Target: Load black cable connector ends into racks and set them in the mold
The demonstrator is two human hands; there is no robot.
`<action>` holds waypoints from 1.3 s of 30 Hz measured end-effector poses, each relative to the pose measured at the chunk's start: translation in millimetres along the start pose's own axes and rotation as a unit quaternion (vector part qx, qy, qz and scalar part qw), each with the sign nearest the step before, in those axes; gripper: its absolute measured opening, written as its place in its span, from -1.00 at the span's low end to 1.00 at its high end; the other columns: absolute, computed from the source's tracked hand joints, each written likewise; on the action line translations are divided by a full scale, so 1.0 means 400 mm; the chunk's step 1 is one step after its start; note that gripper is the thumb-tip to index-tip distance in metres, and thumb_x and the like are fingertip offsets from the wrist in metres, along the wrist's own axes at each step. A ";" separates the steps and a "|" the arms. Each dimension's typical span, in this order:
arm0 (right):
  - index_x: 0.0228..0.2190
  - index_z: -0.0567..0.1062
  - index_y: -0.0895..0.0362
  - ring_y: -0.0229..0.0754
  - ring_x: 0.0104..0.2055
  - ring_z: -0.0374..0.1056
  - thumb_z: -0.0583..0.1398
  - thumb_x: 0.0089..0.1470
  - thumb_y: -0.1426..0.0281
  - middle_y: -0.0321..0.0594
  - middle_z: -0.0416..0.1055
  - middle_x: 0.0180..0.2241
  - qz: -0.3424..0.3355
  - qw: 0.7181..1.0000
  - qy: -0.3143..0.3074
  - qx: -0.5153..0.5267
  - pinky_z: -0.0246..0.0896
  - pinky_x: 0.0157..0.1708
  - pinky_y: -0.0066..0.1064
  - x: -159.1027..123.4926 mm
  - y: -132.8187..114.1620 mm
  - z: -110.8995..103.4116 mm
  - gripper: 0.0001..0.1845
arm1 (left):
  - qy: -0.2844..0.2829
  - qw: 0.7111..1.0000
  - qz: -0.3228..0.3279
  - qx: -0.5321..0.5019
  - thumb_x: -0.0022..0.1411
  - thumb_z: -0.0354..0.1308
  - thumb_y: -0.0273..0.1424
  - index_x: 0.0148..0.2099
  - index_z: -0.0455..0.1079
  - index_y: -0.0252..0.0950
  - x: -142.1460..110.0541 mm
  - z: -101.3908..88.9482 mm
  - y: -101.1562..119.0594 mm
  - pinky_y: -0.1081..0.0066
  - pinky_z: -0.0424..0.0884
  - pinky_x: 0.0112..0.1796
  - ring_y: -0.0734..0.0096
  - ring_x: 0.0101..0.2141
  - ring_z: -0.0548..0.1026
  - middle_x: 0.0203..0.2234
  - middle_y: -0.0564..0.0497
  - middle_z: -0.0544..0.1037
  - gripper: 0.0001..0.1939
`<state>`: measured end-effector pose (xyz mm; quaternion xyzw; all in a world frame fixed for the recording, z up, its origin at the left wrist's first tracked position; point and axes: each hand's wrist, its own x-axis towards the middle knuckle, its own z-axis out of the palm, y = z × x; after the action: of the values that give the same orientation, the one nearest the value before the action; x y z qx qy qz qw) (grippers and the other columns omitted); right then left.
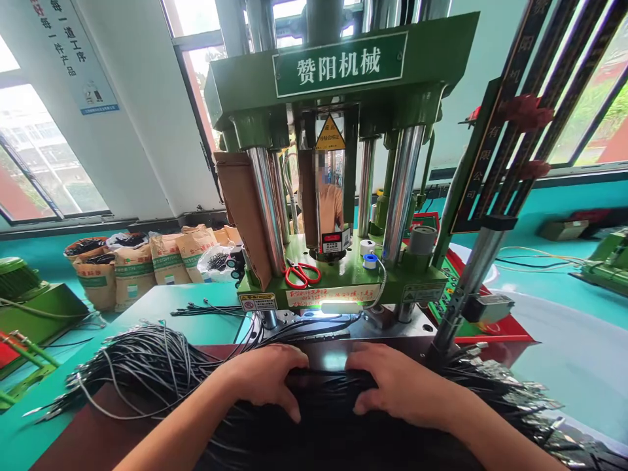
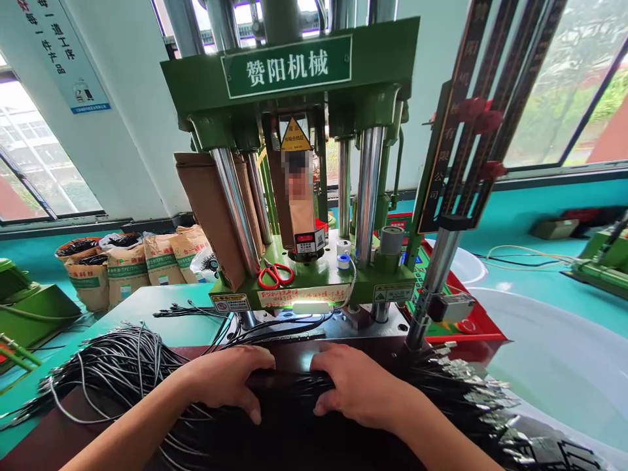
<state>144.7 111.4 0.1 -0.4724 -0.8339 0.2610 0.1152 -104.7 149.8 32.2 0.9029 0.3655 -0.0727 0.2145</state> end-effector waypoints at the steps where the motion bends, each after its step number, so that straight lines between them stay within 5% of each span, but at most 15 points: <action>1: -0.20 0.54 0.05 -0.03 -0.07 0.32 0.38 -0.15 0.30 -0.21 0.46 -0.15 0.003 1.000 -0.003 0.001 0.16 -0.07 -0.33 0.001 0.000 0.004 -0.61 | -0.005 1.000 0.004 -0.010 -0.12 0.36 -0.12 -0.31 0.42 -0.22 0.000 0.002 -0.003 0.49 0.17 -0.45 0.33 -0.36 0.43 -0.40 0.10 0.49 -0.63; 6: -0.35 0.55 0.09 -0.01 -0.14 0.34 0.40 -0.21 0.31 -0.20 0.47 -0.23 0.010 1.000 -0.012 -0.005 0.18 -0.15 -0.31 0.011 -0.008 0.019 -0.70 | -0.029 0.997 0.008 -0.068 -0.02 0.33 -0.26 -0.32 0.46 -0.20 0.004 0.016 -0.020 0.52 0.23 -0.40 0.39 -0.35 0.46 -0.43 0.14 0.53 -0.79; 11: -0.29 0.56 0.12 -0.01 -0.14 0.33 0.40 -0.21 0.32 -0.16 0.46 -0.23 0.026 0.999 -0.012 0.016 0.19 -0.18 -0.32 0.009 -0.019 0.013 -0.66 | -0.033 0.998 0.005 -0.061 0.00 0.31 -0.38 -0.32 0.48 -0.20 0.004 0.012 -0.017 0.52 0.24 -0.38 0.38 -0.35 0.47 -0.41 0.13 0.55 -0.86; 23: -0.42 0.55 0.12 -0.20 -0.40 0.31 0.34 -0.12 0.25 -0.29 0.43 -0.43 0.039 0.999 -0.005 0.036 0.04 -0.48 -0.46 0.035 -0.068 0.029 -0.78 | -0.045 0.999 0.006 -0.012 0.08 0.22 -0.30 -0.28 0.44 -0.22 -0.007 0.007 0.004 0.46 0.24 -0.35 0.32 -0.30 0.46 -0.35 0.07 0.52 -0.85; 30: -0.35 0.52 0.15 -0.10 -0.23 0.37 0.26 0.02 0.29 -0.18 0.48 -0.30 0.013 0.996 0.073 -0.045 0.10 -0.29 -0.39 0.051 -0.087 0.056 -0.82 | -0.015 0.997 -0.036 -0.061 0.23 0.01 -0.28 -0.22 0.36 -0.19 -0.030 -0.022 0.004 0.45 0.22 -0.33 0.37 -0.32 0.44 -0.38 0.11 0.53 -0.84; 39: -0.39 0.56 0.12 -0.12 -0.25 0.39 0.27 0.02 0.35 -0.22 0.49 -0.33 0.025 0.998 0.041 -0.037 0.11 -0.34 -0.40 0.040 -0.072 0.046 -0.90 | 0.018 0.997 -0.035 -0.065 -0.01 0.28 -0.26 -0.22 0.40 -0.16 -0.001 0.029 -0.003 0.46 0.21 -0.31 0.32 -0.26 0.42 -0.30 0.13 0.48 -0.73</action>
<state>107.2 106.8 -0.4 -0.5076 -0.8254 0.2132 0.1251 -105.4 145.4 21.6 0.8750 0.4043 -0.0405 0.2633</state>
